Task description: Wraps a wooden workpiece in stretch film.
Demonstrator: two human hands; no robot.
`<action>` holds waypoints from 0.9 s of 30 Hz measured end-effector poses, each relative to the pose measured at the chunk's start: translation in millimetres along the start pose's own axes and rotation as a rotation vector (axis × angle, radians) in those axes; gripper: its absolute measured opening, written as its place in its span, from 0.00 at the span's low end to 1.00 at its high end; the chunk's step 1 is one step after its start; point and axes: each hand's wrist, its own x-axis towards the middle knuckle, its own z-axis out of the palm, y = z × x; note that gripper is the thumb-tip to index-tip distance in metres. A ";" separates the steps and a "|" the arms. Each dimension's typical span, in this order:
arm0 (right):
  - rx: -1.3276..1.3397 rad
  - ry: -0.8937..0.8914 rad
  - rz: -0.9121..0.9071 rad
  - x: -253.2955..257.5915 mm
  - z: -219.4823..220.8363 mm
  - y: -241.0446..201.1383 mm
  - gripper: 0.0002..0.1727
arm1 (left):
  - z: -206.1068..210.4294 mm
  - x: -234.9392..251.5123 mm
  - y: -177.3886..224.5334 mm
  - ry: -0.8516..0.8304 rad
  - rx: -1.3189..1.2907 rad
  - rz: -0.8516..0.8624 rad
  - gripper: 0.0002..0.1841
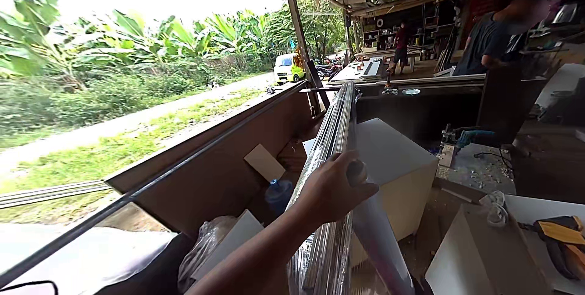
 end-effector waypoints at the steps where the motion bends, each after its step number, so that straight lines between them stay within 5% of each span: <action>1: 0.009 0.020 0.021 4.6 1.3 1.7 0.37 | 2.8 0.9 -0.6 0.021 0.002 -0.006 0.38; 17: 0.052 -0.046 0.146 41.2 32.7 -37.6 0.48 | -9.9 -2.2 1.9 0.163 0.078 0.041 0.39; 27: 0.046 -0.054 0.064 40.3 32.7 -56.0 0.34 | -7.4 30.1 10.8 0.258 0.189 -0.093 0.37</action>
